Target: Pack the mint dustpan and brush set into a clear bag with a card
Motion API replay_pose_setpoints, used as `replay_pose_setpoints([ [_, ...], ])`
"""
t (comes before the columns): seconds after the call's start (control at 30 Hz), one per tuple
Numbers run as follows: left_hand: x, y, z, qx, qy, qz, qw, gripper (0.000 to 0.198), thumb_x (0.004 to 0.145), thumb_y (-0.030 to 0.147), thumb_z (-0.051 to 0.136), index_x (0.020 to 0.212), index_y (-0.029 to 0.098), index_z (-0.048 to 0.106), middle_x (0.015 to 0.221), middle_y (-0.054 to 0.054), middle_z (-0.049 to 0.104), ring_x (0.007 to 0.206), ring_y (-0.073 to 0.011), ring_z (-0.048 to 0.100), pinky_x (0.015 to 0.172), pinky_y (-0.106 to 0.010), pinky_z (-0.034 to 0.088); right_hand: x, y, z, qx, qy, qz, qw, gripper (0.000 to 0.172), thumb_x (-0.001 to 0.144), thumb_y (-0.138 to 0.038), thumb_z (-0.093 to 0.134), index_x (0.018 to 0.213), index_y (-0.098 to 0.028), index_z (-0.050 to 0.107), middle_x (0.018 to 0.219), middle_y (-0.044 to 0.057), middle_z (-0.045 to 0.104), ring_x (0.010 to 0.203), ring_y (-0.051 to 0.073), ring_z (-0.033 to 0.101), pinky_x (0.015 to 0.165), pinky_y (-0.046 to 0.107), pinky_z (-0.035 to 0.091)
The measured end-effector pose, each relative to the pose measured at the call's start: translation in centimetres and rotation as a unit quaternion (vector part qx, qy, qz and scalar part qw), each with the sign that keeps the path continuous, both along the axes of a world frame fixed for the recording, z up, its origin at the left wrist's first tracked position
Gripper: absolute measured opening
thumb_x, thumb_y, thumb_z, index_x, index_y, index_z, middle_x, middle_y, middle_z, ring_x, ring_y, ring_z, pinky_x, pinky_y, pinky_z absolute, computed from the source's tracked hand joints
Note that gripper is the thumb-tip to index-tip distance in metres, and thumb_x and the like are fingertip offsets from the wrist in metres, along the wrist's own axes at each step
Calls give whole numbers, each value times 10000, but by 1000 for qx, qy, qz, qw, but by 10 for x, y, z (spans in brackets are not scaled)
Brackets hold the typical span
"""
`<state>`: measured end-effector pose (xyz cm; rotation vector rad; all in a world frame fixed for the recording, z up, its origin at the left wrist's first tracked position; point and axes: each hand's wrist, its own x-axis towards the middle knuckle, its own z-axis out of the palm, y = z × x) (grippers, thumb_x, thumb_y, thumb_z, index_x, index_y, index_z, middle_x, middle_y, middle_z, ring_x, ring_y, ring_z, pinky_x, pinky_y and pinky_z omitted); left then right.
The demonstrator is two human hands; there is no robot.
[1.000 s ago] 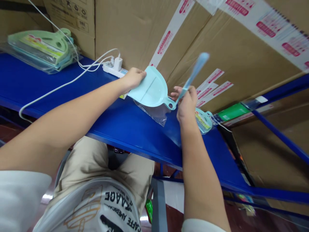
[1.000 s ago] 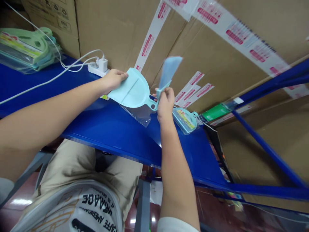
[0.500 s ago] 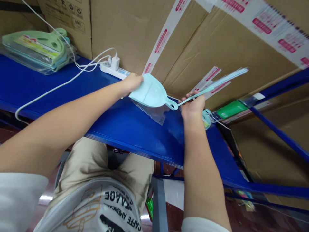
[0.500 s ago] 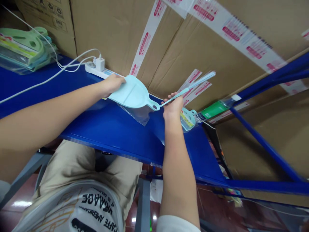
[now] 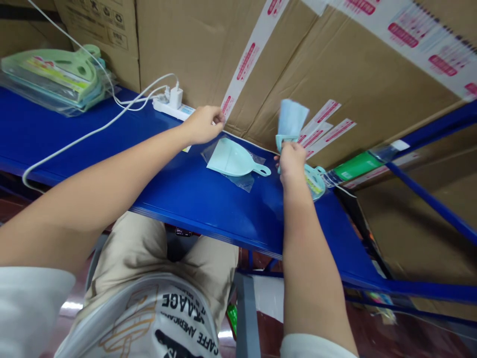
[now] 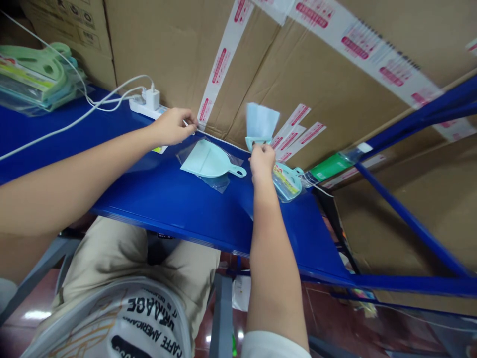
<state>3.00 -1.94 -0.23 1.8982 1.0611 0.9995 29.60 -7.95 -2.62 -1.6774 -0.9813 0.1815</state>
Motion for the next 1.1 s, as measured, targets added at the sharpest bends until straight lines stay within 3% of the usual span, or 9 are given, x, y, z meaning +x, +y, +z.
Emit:
replay_pose_setpoints([
  [0.1, 6, -6, -4, 84, 130, -68, 986, 167, 774, 196, 677, 897, 230, 785, 931, -45, 778, 1139, -270, 717, 1067, -343, 511, 0, -1, 0, -58, -101, -23, 993, 248, 795, -353, 656, 632, -282, 484, 590, -18, 491, 721, 250, 595, 763, 400, 532],
  [0.27, 12, -11, -14, 100, 225, -166, 955, 72, 740, 229, 697, 733, 261, 761, 806, -41, 776, 1080, -283, 753, 1057, -353, 505, -5, 0, 0, -141, -123, 36, 982, 244, 831, -321, 608, 609, -276, 515, 641, 31, 563, 781, 285, 618, 820, 413, 501],
  [0.37, 14, -10, -12, 61, 148, -116, 980, 75, 809, 296, 716, 780, 241, 758, 837, -65, 775, 1084, -289, 754, 1028, -363, 529, -9, -4, 2, -131, -147, 33, 980, 236, 830, -364, 593, 627, -277, 510, 647, 26, 560, 774, 277, 596, 808, 406, 489],
  [0.43, 16, -10, -5, -15, 34, -71, 997, 221, 915, 413, 666, 903, 213, 761, 899, -95, 783, 1050, -284, 763, 958, -370, 568, -14, -9, 5, -86, -170, 39, 981, 218, 830, -397, 577, 657, -275, 524, 661, 15, 564, 781, 266, 580, 800, 398, 489],
  [0.53, 15, -11, 6, -153, -119, -64, 979, 488, 1010, 611, 504, 1086, 189, 738, 979, -134, 797, 1015, -292, 783, 860, -371, 607, -27, -17, 9, -37, -202, 70, 976, 185, 815, -414, 578, 703, -266, 586, 667, 3, 570, 787, 254, 575, 799, 391, 492],
  [0.63, 12, -14, 12, -220, -162, -95, 957, 583, 1015, 683, 447, 1128, 196, 746, 989, -141, 811, 1043, -307, 788, 829, -366, 622, -40, -24, 10, -34, -219, 93, 971, 129, 779, -371, 591, 747, -257, 641, 685, 5, 599, 777, 254, 595, 822, 408, 507],
  [0.83, 14, -22, 8, -227, -126, -98, 961, 176, 908, 278, 754, 1050, 180, 788, 942, -110, 820, 980, -270, 797, 805, -353, 633, -50, -23, 5, -39, -266, 92, 959, 94, 734, -290, 633, 797, -244, 686, 848, 77, 709, 917, 324, 665, 926, 484, 526],
  [0.97, 17, -23, 3, -234, -93, -101, 962, 296, 808, 146, 844, 1098, 171, 786, 906, -74, 810, 922, -240, 797, 794, -333, 637, -51, -23, 4, -57, -296, 65, 951, 161, 724, -282, 637, 852, -230, 720, 968, 122, 757, 994, 362, 681, 966, 523, 528],
  [1.1, 20, -23, 0, -221, -111, -99, 964, 300, 825, 63, 796, 1109, 158, 779, 940, -64, 804, 929, -212, 792, 800, -300, 635, -54, -25, 8, -71, -299, 68, 949, 187, 717, -271, 626, 862, -217, 730, 909, 99, 745, 924, 329, 685, 942, 499, 539],
])
